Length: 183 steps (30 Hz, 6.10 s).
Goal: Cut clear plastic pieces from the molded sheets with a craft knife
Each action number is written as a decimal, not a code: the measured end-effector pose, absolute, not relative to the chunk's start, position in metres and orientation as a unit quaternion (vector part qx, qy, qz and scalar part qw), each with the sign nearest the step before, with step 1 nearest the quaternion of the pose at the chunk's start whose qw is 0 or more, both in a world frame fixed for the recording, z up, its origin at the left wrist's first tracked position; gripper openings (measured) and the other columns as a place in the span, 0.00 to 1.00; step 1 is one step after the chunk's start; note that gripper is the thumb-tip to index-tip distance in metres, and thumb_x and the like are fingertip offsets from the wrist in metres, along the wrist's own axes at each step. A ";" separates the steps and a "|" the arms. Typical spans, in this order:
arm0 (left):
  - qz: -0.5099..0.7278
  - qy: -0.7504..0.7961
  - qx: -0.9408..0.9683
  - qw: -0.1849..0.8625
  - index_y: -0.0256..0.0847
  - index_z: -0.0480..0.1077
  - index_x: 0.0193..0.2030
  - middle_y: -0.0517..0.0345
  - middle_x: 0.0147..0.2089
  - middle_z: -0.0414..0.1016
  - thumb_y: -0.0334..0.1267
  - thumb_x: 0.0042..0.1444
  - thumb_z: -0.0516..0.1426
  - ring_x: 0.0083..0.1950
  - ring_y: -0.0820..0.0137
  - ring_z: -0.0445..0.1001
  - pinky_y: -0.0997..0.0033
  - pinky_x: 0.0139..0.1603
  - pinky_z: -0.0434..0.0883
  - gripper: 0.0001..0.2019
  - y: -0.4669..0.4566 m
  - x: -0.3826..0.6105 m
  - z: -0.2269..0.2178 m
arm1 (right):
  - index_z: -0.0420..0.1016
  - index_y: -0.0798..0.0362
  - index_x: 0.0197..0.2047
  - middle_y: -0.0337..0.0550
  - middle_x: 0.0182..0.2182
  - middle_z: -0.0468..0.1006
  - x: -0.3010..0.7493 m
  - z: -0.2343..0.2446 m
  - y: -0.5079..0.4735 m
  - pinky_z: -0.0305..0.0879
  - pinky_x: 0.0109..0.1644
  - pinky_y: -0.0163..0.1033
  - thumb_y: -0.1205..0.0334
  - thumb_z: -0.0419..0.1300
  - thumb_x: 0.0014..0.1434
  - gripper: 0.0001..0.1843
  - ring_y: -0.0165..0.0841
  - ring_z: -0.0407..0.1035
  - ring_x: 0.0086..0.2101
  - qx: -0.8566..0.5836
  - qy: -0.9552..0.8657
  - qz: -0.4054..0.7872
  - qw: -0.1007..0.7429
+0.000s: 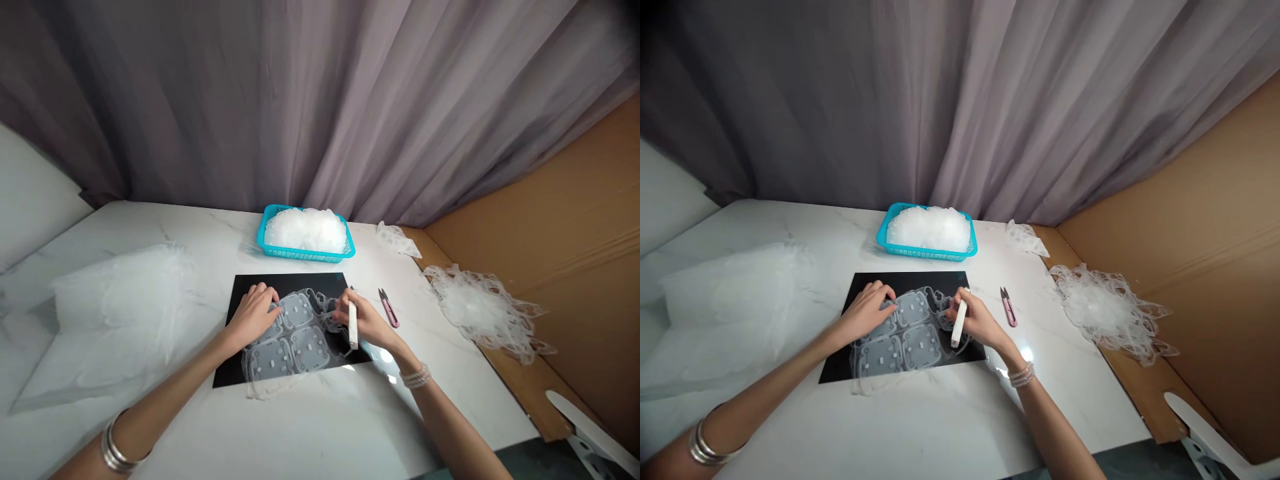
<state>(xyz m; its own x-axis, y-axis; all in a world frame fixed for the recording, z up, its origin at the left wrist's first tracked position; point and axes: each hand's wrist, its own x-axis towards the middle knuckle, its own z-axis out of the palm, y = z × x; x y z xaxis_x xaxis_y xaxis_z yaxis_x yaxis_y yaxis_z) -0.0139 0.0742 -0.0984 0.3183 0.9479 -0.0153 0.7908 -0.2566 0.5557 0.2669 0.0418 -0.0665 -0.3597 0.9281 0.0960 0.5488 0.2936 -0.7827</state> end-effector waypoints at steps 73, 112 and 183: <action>0.078 0.481 0.871 -0.058 0.26 0.65 0.64 0.30 0.69 0.58 0.37 0.68 0.45 0.71 0.52 0.57 0.53 0.68 0.60 0.23 -0.001 0.007 -0.122 | 0.69 0.59 0.60 0.61 0.58 0.72 0.180 -0.099 0.043 0.59 0.66 0.55 0.72 0.48 0.66 0.21 0.44 0.63 0.62 -0.332 -0.928 0.084 0.149; 0.317 0.376 0.331 0.806 0.33 0.78 0.45 0.48 0.40 0.80 0.43 0.50 0.65 0.39 0.67 0.77 0.71 0.39 0.70 0.18 0.038 0.012 -0.067 | 0.63 0.49 0.31 0.46 0.40 0.83 0.224 -0.012 0.036 0.70 0.44 0.43 0.53 0.52 0.68 0.14 0.37 0.76 0.39 -0.538 -0.685 0.372 0.320; 0.325 0.423 0.571 0.624 0.57 0.55 0.70 0.65 0.32 0.79 0.34 0.60 0.57 0.24 0.73 0.68 0.76 0.26 0.63 0.32 0.011 -0.001 0.011 | 0.48 0.49 0.24 0.43 0.34 0.84 0.191 0.023 0.017 0.73 0.38 0.42 0.61 0.70 0.53 0.28 0.36 0.76 0.32 -0.491 -0.578 0.530 0.379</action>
<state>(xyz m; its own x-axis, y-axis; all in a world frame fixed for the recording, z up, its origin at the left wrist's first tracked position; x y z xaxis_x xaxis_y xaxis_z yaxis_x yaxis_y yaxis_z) -0.0014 0.0107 0.0110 0.4317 0.8882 -0.1572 0.0773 0.1371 0.9875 0.1911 0.0170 0.0232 -0.2296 0.9698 -0.0819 0.1657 -0.0440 -0.9852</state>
